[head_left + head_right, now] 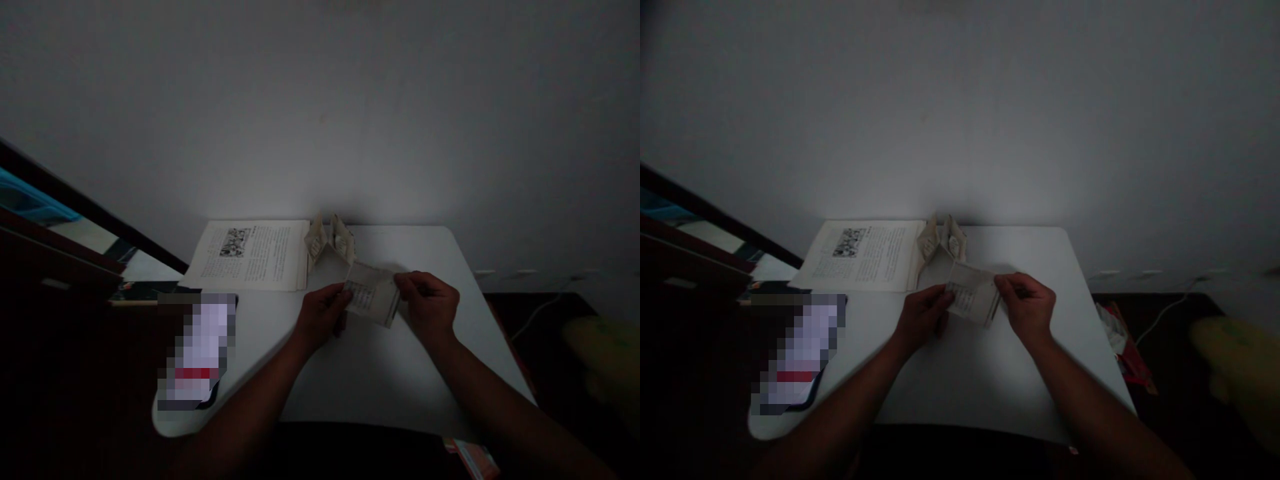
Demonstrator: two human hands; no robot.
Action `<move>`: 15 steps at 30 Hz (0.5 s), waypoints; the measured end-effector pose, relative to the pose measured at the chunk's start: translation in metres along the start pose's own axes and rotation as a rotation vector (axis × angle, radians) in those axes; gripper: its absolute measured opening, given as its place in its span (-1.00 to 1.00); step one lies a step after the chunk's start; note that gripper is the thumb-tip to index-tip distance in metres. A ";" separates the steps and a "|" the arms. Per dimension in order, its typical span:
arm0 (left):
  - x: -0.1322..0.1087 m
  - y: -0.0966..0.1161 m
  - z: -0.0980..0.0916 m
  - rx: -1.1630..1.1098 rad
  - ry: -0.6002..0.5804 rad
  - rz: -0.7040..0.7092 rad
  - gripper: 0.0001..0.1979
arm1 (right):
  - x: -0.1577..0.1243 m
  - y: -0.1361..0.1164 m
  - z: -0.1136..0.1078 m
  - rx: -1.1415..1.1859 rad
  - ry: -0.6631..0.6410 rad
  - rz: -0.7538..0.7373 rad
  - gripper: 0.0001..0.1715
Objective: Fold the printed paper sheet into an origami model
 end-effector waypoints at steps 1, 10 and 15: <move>0.000 -0.001 0.000 -0.011 0.005 -0.014 -0.65 | 0.000 0.000 0.000 0.014 0.003 0.009 -0.85; 0.006 -0.011 -0.010 -0.146 0.122 -0.058 -0.54 | 0.003 0.009 0.008 0.072 -0.052 0.098 -0.86; 0.006 -0.006 -0.008 -0.136 0.092 -0.020 -0.59 | 0.000 0.011 0.011 0.131 -0.040 0.134 -0.87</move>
Point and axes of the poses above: each hand's wrist, its own x-axis towards the middle knuckle, its own z-axis out of the palm, y = z × x, the point moved 6 cm from there along x, towards the middle knuckle, and after that the axes turned 3 degrees about z, right-handed, at the moved point
